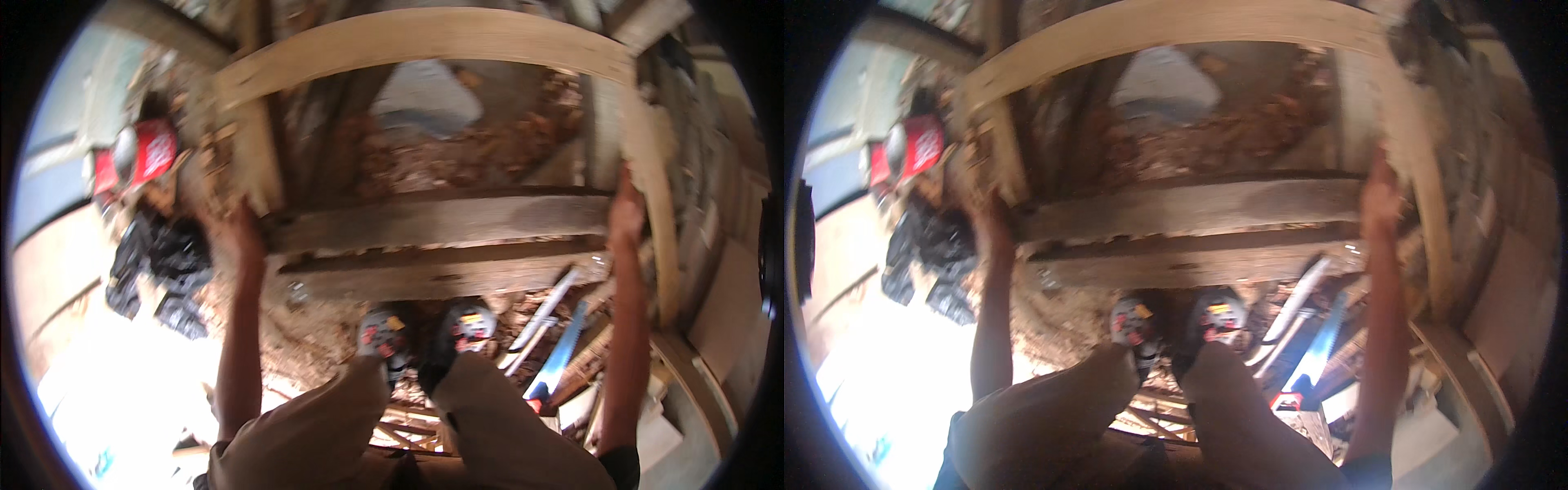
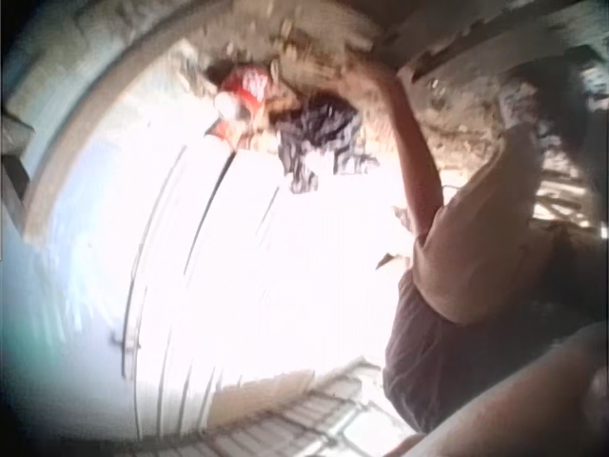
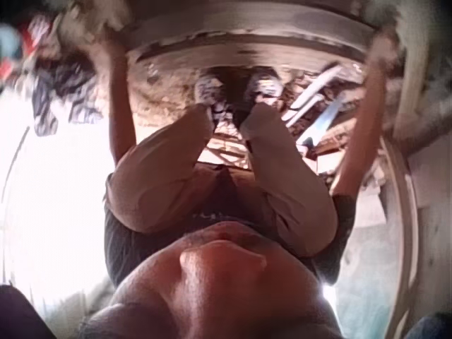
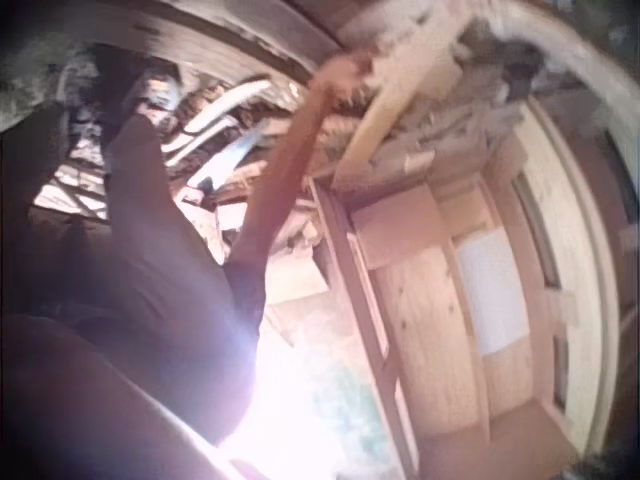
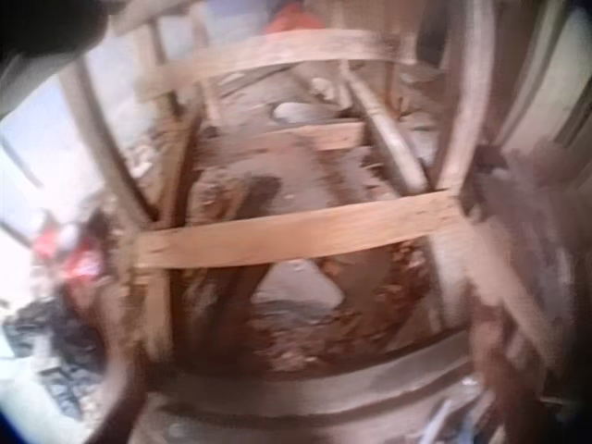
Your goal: The person uses a chisel and hammer to carve and shape a small wooden block, then saws a larger plank and hammers it into a wooden frame. The person repeatedly chisels the block and adjusts the plank within the frame.
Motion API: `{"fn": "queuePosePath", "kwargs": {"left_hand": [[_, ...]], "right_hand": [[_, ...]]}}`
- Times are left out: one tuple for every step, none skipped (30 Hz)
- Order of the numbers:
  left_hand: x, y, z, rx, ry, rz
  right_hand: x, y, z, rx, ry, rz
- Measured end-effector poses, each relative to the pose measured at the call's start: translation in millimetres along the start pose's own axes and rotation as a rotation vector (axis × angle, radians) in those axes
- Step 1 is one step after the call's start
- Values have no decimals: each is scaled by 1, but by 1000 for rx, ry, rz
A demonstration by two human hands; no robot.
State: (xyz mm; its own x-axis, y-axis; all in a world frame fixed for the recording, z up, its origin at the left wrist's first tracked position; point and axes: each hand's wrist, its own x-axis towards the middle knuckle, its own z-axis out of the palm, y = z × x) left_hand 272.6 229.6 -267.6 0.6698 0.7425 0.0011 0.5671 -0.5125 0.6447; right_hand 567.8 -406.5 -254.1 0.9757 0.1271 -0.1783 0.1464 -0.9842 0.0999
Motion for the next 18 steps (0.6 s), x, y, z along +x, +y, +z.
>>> {"fn": "queuePosePath", "kwargs": {"left_hand": [[2, 5, -2, -283, 14, -148], [6, 14, -4, -740, 78, -264], [3, 24, -6, -393, 1, -262], [-2, 37, -6, -148, -108, -356], [-2, 50, -3, -211, -102, -459], [0, 62, -3, -338, -97, -506], [-3, 72, -3, -268, -32, -493], [-5, 81, -4, -248, 2, -437], [-9, 87, -8, -255, -1, -416], [-11, 91, -11, -282, -23, -366], [-12, 95, -13, -301, -47, -366], [-11, 97, -14, -221, -58, -319], [-10, 97, -13, -131, -71, -328], [-8, 96, -12, -50, -77, -311], [-6, 93, -10, -38, -91, -356], [-2, 89, -7, -37, -97, -366], [3, 84, -3, -45, -110, -364], [7, 77, -1, 155, -143, -173]], "right_hand": [[2, 8, 2, -67, -89, 68], [4, 10, 11, 185, 33, 47], [9, 18, 14, 279, 137, 25], [14, 23, 20, 367, 246, -8], [20, 28, 22, 313, 237, 40], [25, 32, 25, 242, 324, -55], [30, 35, 26, 259, 358, -7], [35, 36, 26, 201, 327, 4], [37, 35, 25, 149, 381, -98], [42, 32, 20, 149, 532, -305], [39, 27, 16, 387, 483, -166], [39, 21, 11, 628, 465, -21], [37, 14, 4, 647, 441, -11], [35, 6, -3, 665, 415, -2], [33, -1, -10, 681, 390, 8], [32, -8, -17, 698, 370, 22], [31, -14, -24, 716, 353, 36], [29, -18, -31, 740, 327, 89]]}}
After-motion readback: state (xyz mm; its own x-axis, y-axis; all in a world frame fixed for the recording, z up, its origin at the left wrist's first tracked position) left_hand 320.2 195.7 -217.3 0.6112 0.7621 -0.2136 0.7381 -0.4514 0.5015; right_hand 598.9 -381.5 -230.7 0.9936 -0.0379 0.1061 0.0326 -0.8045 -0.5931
